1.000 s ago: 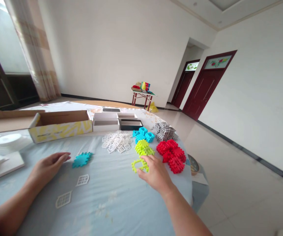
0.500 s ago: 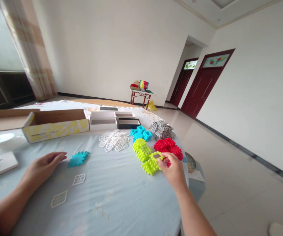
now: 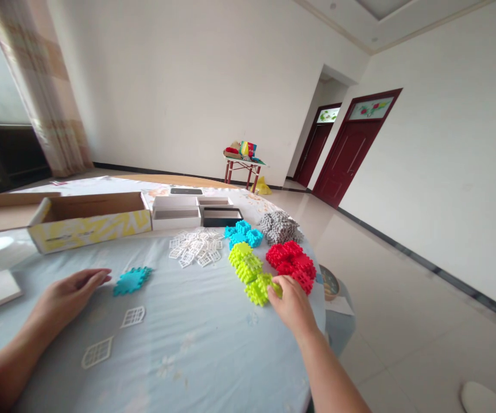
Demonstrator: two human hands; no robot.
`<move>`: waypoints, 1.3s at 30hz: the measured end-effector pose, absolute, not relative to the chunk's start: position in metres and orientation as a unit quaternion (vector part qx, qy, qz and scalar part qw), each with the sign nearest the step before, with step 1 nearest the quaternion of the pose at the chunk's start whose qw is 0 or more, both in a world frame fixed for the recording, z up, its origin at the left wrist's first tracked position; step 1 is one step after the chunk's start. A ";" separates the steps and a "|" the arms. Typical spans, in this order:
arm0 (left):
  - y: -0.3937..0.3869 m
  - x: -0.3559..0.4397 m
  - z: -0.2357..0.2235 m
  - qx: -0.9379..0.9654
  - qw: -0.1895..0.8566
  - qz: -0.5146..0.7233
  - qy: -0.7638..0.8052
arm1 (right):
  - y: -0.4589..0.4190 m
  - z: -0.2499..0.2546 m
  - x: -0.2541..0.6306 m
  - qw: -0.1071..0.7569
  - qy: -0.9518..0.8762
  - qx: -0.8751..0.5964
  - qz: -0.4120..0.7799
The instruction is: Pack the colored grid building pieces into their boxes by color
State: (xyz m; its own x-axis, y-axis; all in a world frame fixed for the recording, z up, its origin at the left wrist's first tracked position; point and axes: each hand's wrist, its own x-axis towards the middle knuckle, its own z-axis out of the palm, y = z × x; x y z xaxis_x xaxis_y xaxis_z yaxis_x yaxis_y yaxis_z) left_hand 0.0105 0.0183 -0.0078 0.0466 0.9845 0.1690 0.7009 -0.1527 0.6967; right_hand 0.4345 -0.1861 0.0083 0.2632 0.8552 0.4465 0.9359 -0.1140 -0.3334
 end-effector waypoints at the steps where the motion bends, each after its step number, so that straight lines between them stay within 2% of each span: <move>1: 0.019 0.010 -0.008 0.688 0.221 0.319 0.613 | -0.186 0.009 0.433 0.278 -0.603 -0.744 -0.072; 9: 0.021 0.011 -0.010 0.689 0.215 0.324 0.612 | -0.179 0.010 0.415 0.181 -0.586 -0.789 -0.037; 12: 0.019 0.012 -0.009 0.689 0.216 0.326 0.610 | -0.175 0.007 0.415 0.173 -0.578 -0.797 -0.031; 25: 0.018 0.011 -0.008 0.688 0.221 0.318 0.613 | -0.173 -0.015 0.413 0.360 -0.562 -0.741 -0.075; 32: 0.016 0.012 -0.004 0.689 0.215 0.319 0.614 | -0.177 -0.012 0.410 0.371 -0.587 -0.716 -0.070; 39: 0.015 0.014 -0.003 0.691 0.216 0.317 0.613 | -0.171 -0.017 0.411 0.354 -0.548 -0.755 -0.059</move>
State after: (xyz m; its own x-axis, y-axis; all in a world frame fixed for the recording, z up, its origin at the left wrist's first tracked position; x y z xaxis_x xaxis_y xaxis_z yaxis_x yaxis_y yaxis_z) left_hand 0.0136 0.0146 -0.0026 0.0481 0.9837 0.1732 0.7098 -0.1556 0.6870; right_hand 0.4108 -0.1709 -0.0167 0.3913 0.7866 0.4777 0.8707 -0.1483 -0.4689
